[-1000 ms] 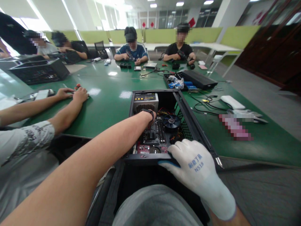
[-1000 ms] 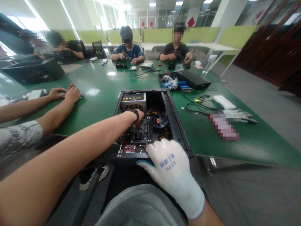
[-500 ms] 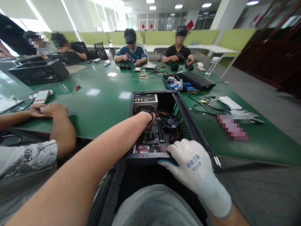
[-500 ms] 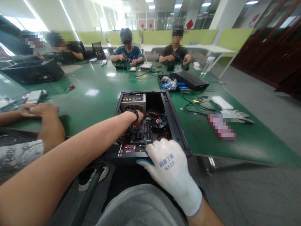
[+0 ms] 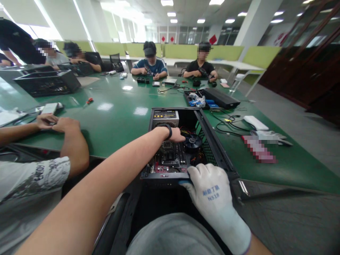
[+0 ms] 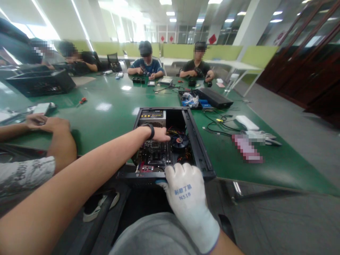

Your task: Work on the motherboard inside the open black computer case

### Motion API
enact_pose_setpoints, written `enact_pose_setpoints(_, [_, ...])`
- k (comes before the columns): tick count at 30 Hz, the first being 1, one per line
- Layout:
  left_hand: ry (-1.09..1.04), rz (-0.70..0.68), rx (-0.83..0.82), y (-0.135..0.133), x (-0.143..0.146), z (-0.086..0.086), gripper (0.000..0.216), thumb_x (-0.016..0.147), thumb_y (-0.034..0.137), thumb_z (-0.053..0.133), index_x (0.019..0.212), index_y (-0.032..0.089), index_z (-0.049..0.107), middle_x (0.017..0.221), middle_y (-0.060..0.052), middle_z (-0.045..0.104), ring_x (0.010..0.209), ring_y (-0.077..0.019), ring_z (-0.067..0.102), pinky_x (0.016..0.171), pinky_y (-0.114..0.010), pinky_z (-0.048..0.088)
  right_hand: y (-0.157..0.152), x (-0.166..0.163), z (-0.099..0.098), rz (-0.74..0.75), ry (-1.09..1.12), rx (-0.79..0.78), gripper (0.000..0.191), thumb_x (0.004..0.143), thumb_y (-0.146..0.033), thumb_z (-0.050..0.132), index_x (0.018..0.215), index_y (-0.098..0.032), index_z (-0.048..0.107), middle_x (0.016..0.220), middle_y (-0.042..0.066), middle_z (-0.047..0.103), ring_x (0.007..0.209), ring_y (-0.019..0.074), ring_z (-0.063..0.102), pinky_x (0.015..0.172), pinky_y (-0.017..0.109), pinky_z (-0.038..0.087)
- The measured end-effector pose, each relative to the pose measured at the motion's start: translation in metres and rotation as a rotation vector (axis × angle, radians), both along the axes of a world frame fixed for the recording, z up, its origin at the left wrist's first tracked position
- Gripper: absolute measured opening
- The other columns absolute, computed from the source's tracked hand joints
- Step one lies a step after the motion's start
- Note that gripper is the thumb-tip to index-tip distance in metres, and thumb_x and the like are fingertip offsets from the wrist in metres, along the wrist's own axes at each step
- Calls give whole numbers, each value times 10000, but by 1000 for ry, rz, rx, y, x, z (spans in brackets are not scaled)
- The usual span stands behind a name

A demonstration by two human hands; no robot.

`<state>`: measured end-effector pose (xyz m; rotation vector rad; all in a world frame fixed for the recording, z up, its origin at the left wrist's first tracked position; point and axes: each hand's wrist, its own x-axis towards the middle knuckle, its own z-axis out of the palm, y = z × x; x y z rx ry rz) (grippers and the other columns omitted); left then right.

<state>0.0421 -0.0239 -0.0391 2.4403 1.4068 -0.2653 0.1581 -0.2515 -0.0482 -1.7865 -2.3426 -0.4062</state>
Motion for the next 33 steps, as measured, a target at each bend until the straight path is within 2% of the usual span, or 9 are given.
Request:
enact_pose_setpoints(2, [-100, 9, 27, 4, -2, 10, 499, 839, 489, 465, 1078, 113, 688, 1017, -135, 737, 860, -223, 684, 735, -287, 498, 10, 2, 1, 2, -24, 8, 274, 841, -484, 638, 871, -218, 582, 790, 47, 560, 755, 213, 448, 655, 347, 167])
enact_pose_setpoints(5, [-271, 53, 201, 10, -9, 31, 396, 881, 443, 429, 903, 141, 684, 852, -110, 723, 794, -212, 657, 711, -293, 471, 40, 3, 3, -3, -62, 15, 332, 897, -533, 533, 918, -205, 578, 852, 70, 578, 802, 224, 474, 666, 352, 190])
enact_pose_setpoints(10, [-531, 227, 436, 8, -31, 59, 348, 936, 458, 396, 877, 187, 606, 864, -73, 691, 804, -190, 605, 759, -291, 443, 124, 2, 5, -23, -77, 31, 415, 934, -558, 429, 1041, -184, 573, 991, 121, 602, 912, 254, 508, 714, 360, 264])
enact_pose_setpoints(14, [-655, 307, 503, 6, -44, 62, 317, 951, 444, 391, 835, 201, 558, 815, -48, 655, 774, -178, 571, 747, -289, 428, 201, -4, 8, -65, -73, 25, 456, 934, -547, 441, 1120, -150, 566, 1069, 149, 599, 995, 264, 525, 803, 379, 355])
enact_pose_setpoints(17, [-705, 351, 500, 8, -49, 58, 297, 953, 432, 397, 815, 207, 535, 791, -34, 636, 761, -171, 560, 736, -286, 421, 255, -8, 12, -96, -76, 5, 452, 929, -524, 497, 1201, -168, 558, 1156, 91, 587, 1037, 220, 556, 892, 422, 444])
enact_pose_setpoints(21, [-743, 403, 481, 8, -55, 52, 250, 945, 406, 414, 811, 215, 505, 762, -18, 613, 735, -166, 548, 708, -283, 412, 308, -12, 17, -110, -76, -40, 419, 917, -451, 567, 1232, -175, 567, 1226, 87, 586, 1055, 205, 589, 902, 434, 503])
enact_pose_setpoints(27, [-757, 420, 448, 7, -67, 44, 129, 904, 340, 453, 855, 221, 458, 748, -7, 586, 714, -166, 539, 706, -295, 413, 324, -11, 14, -104, -69, -56, 420, 919, -443, 569, 1241, -174, 565, 1236, 90, 585, 1062, 207, 592, 903, 436, 508])
enact_pose_setpoints(29, [-781, 432, 441, 8, -71, 45, 94, 880, 298, 465, 917, 217, 436, 776, -15, 587, 727, -172, 544, 716, -307, 423, 315, -10, 13, -88, -69, -45, 427, 919, -457, 563, 1241, -176, 565, 1237, 90, 584, 1072, 211, 587, 916, 445, 498])
enact_pose_setpoints(33, [-818, 454, 374, 7, -76, 54, 231, 861, 277, 467, 1054, 198, 368, 868, -54, 594, 774, -189, 566, 744, -336, 448, 281, -8, 9, -51, -67, -23, 463, 923, -526, 511, 1215, -171, 568, 1200, 93, 590, 1068, 219, 566, 935, 446, 446])
